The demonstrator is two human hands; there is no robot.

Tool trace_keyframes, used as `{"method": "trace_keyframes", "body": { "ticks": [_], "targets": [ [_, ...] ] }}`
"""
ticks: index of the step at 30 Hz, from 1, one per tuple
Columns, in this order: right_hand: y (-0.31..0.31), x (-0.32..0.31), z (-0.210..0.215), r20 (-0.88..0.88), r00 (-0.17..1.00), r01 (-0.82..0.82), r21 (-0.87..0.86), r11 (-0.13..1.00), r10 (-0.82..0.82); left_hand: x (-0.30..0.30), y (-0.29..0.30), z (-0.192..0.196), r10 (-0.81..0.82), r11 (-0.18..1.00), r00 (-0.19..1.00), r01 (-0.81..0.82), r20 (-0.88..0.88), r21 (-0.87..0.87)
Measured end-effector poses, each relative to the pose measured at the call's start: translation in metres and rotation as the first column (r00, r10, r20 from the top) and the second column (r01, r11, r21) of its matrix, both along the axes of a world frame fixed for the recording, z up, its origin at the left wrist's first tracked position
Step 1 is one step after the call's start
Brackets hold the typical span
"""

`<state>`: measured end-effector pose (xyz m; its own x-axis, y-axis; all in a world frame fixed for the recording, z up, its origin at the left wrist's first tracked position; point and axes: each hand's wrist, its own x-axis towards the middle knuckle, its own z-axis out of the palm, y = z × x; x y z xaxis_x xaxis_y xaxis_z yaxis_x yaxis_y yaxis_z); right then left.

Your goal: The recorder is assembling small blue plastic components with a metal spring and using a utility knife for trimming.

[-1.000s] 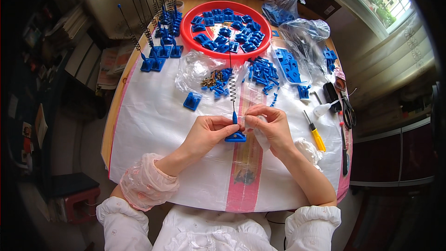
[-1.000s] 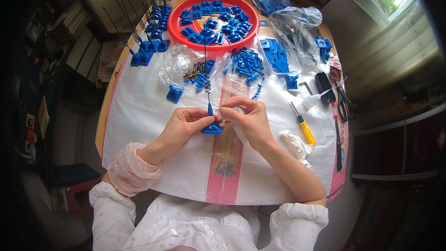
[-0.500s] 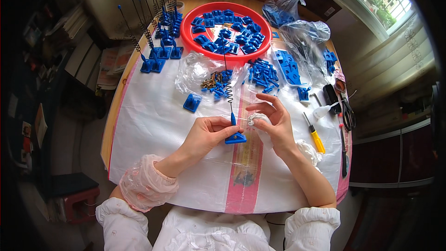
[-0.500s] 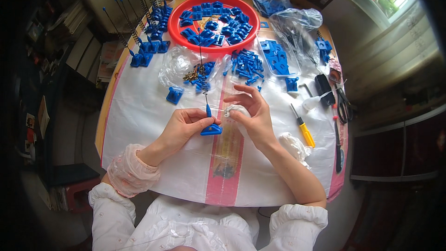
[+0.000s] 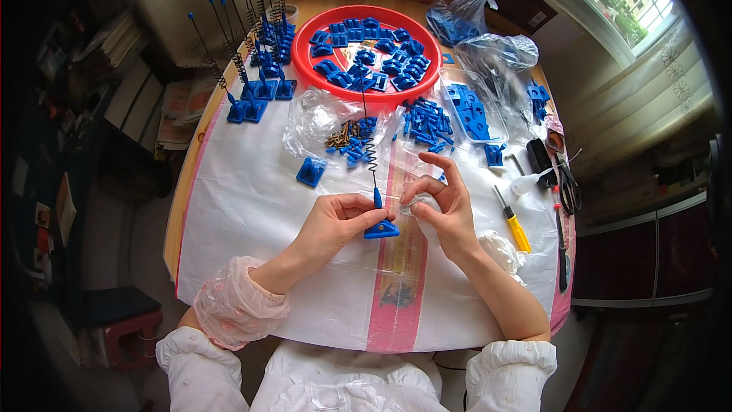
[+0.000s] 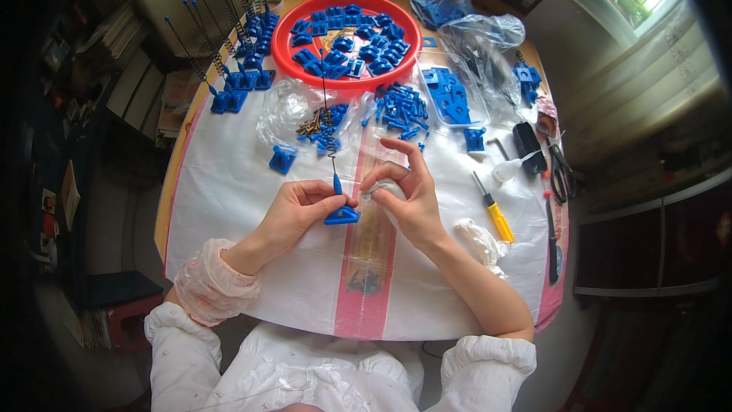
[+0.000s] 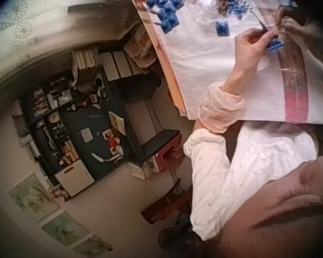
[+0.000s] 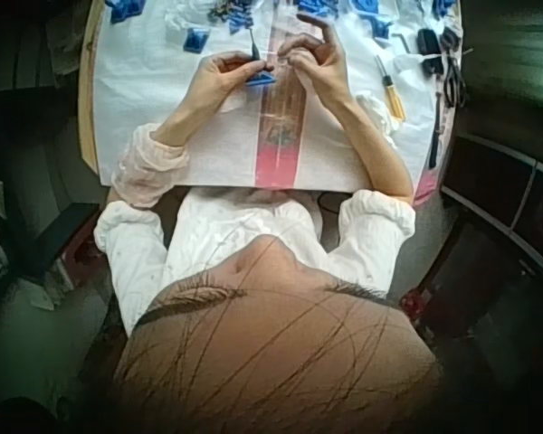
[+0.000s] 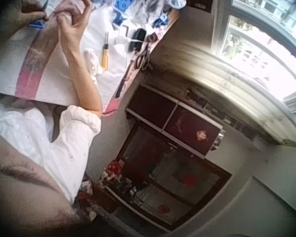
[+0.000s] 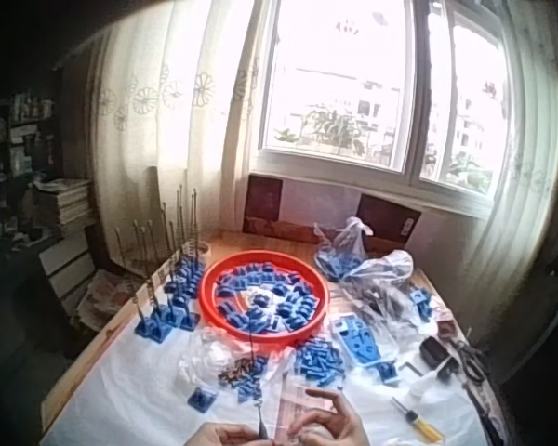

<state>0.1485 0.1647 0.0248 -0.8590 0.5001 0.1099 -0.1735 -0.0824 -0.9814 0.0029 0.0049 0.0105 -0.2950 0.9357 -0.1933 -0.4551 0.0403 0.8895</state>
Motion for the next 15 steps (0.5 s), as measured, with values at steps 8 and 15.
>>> {"method": "trace_keyframes", "body": {
  "ticks": [8, 15],
  "targets": [
    [0.002, 0.0, -0.008, 0.022, 1.0, 0.002, -0.156, 0.988, 0.002, -0.001, -0.001, 0.001, -0.002, 1.0, 1.0, 0.002, -0.016, -0.006],
    [0.009, 0.003, -0.003, -0.114, 0.99, -0.129, -0.555, 0.822, 0.079, -0.001, -0.001, 0.0, -0.009, 1.0, 1.0, 0.009, -0.01, -0.007]
  ]
}}
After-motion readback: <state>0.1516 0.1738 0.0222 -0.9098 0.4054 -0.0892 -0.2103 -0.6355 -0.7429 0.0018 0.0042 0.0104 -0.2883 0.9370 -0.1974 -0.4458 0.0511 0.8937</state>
